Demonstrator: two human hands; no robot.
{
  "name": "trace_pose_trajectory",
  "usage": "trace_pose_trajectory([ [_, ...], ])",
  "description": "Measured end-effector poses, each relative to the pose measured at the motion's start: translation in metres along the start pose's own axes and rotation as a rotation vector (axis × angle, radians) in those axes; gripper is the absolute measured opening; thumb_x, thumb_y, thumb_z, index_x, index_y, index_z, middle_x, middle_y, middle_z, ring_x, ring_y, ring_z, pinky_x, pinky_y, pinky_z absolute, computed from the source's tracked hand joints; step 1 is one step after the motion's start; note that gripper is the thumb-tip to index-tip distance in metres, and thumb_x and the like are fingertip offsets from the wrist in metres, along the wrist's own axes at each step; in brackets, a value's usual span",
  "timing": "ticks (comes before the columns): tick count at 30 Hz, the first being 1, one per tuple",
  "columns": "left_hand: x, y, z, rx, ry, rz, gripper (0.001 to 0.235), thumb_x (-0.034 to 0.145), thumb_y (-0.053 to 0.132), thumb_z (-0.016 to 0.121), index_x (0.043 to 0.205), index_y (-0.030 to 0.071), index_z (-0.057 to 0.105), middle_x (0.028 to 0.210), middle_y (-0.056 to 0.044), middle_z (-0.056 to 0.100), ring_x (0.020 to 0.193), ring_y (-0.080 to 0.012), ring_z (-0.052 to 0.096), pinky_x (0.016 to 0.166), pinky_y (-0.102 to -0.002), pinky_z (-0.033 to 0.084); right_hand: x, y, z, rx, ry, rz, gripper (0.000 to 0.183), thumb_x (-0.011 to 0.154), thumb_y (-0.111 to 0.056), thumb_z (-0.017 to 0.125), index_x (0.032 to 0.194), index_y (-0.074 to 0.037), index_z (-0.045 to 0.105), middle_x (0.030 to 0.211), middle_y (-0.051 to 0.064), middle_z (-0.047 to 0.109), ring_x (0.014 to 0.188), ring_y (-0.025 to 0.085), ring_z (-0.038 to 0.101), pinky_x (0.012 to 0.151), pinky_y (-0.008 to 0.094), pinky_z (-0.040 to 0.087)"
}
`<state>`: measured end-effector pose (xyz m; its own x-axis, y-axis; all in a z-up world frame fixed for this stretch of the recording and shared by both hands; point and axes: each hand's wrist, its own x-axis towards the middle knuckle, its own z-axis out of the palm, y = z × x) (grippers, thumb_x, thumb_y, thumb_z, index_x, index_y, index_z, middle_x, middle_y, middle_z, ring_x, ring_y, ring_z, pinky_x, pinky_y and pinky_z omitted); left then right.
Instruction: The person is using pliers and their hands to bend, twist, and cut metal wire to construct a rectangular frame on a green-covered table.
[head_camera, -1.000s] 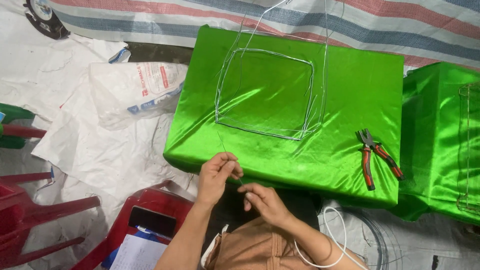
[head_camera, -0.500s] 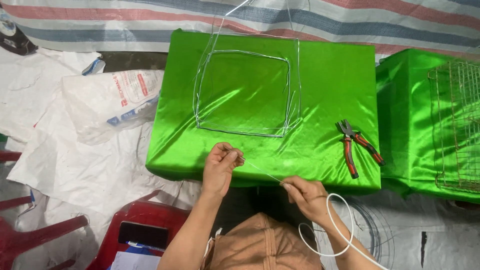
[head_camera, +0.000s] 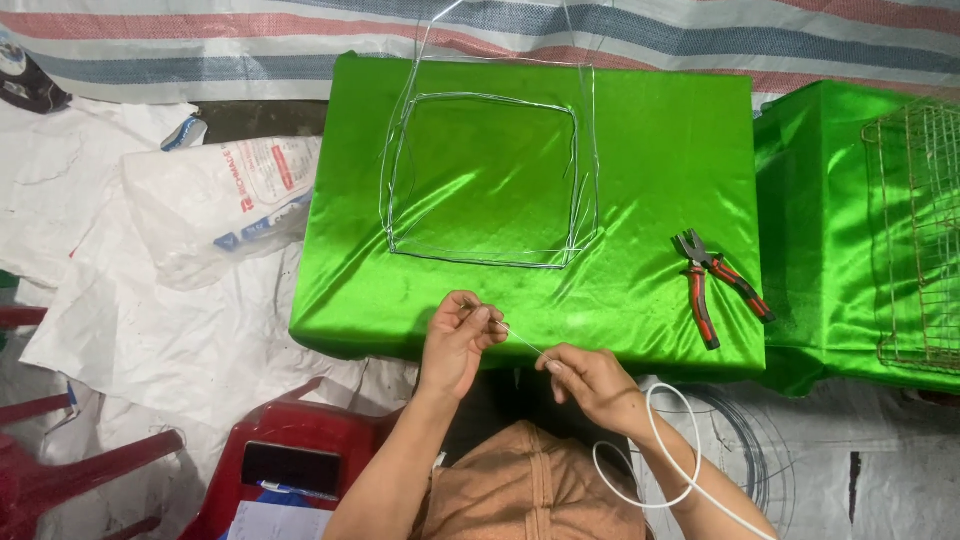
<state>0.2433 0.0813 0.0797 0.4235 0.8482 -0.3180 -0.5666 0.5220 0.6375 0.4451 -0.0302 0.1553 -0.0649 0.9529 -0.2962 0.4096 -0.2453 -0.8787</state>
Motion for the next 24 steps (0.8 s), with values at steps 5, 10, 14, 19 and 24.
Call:
trace_pose_trajectory([
  [5,-0.002,-0.002,0.015,0.003,-0.007,-0.024,0.013,0.097,0.001,0.063,0.105,0.006,0.053,0.093,-0.024,0.073,0.079,-0.0310,0.078,0.071,-0.036,0.069,-0.009,0.012,-0.014,-0.106,0.057,-0.018,0.025,0.101,-0.021,0.054,0.116,-0.021,0.075,0.061,0.002,0.079,0.064,0.026,0.076,0.067,0.041,0.061],
  [10,-0.010,-0.005,0.028,0.121,0.005,0.030,0.011,0.097,0.001,0.065,0.099,0.004,0.055,0.097,-0.026,0.075,0.082,-0.0301,0.079,0.074,-0.036,0.068,-0.013,0.046,-0.014,-0.599,0.384,-0.034,0.018,0.099,-0.033,0.059,0.113,-0.035,0.070,0.062,-0.016,0.074,0.063,0.010,0.073,0.067,0.028,0.060],
  [14,-0.007,0.013,0.019,0.359,-0.030,0.131,0.012,0.091,-0.002,0.072,0.092,0.002,0.061,0.093,-0.024,0.077,0.079,-0.0224,0.078,0.071,-0.030,0.066,-0.011,0.028,-0.018,-0.575,0.428,-0.238,0.013,0.096,-0.028,0.064,0.106,-0.028,0.073,0.069,-0.006,0.076,0.067,0.016,0.075,0.063,0.030,0.061],
  [19,-0.002,0.034,0.021,0.901,-0.183,0.384,0.011,0.092,0.014,0.077,0.085,0.006,0.075,0.094,-0.014,0.078,0.090,-0.0259,0.076,0.080,-0.037,0.060,-0.013,0.046,-0.025,-0.703,0.505,-0.366,0.013,0.094,-0.022,0.067,0.105,-0.025,0.073,0.071,-0.003,0.074,0.067,0.018,0.073,0.062,0.032,0.062],
  [24,0.019,0.026,0.020,1.717,-0.330,1.019,0.011,0.099,0.027,0.066,0.101,0.023,0.076,0.102,0.000,0.067,0.106,-0.0252,0.063,0.101,-0.046,0.050,-0.016,0.022,-0.033,-0.829,0.505,-0.355,0.013,0.093,-0.021,0.067,0.104,-0.025,0.072,0.067,-0.004,0.070,0.064,0.018,0.072,0.061,0.033,0.061],
])
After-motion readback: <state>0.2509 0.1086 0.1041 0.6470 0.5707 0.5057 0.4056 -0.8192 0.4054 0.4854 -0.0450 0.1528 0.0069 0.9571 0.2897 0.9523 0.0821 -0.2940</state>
